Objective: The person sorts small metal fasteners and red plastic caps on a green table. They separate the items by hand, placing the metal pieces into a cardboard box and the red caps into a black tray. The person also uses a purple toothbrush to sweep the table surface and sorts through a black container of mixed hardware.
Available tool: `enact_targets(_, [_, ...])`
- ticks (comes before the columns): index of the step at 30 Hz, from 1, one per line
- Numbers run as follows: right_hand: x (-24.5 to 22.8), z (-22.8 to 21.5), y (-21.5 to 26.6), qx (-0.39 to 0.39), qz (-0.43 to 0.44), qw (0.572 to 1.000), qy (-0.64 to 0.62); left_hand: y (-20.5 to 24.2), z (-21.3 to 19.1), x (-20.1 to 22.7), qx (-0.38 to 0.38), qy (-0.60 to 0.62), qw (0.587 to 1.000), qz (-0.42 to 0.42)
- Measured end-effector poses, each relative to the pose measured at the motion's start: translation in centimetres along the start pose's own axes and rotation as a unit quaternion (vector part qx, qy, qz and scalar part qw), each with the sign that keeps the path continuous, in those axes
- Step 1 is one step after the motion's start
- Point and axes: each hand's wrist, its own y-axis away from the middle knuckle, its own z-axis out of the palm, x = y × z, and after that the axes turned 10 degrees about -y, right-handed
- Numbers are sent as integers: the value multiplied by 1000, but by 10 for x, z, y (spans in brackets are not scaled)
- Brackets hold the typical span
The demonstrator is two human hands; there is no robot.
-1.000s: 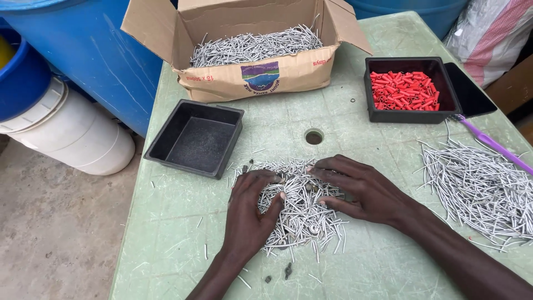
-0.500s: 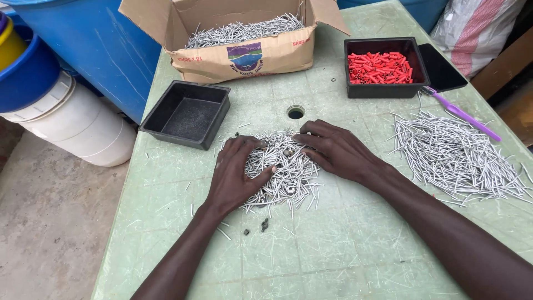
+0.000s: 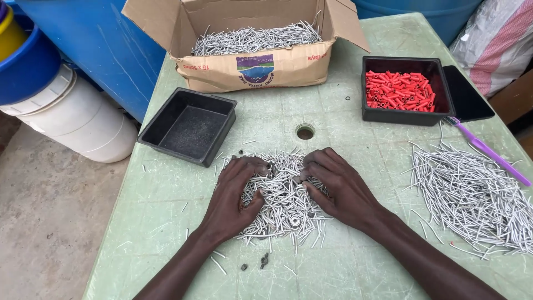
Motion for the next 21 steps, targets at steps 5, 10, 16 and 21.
enact_targets(5, [-3,4,5,9,31,999,-33,28,34,-27,-7,-15,999,-45])
enact_targets(10, [-6,1,-6,13,10,999,-40,22,33,-34,-1,-65,995,-75])
enact_targets(16, [-4,3,-3,6,25,999,-26,22,32,-31,14,-90,994,-53])
enact_targets(21, [-4,1,-1,14,19,999,-26,8,15,-8,16,-15,1000,-6])
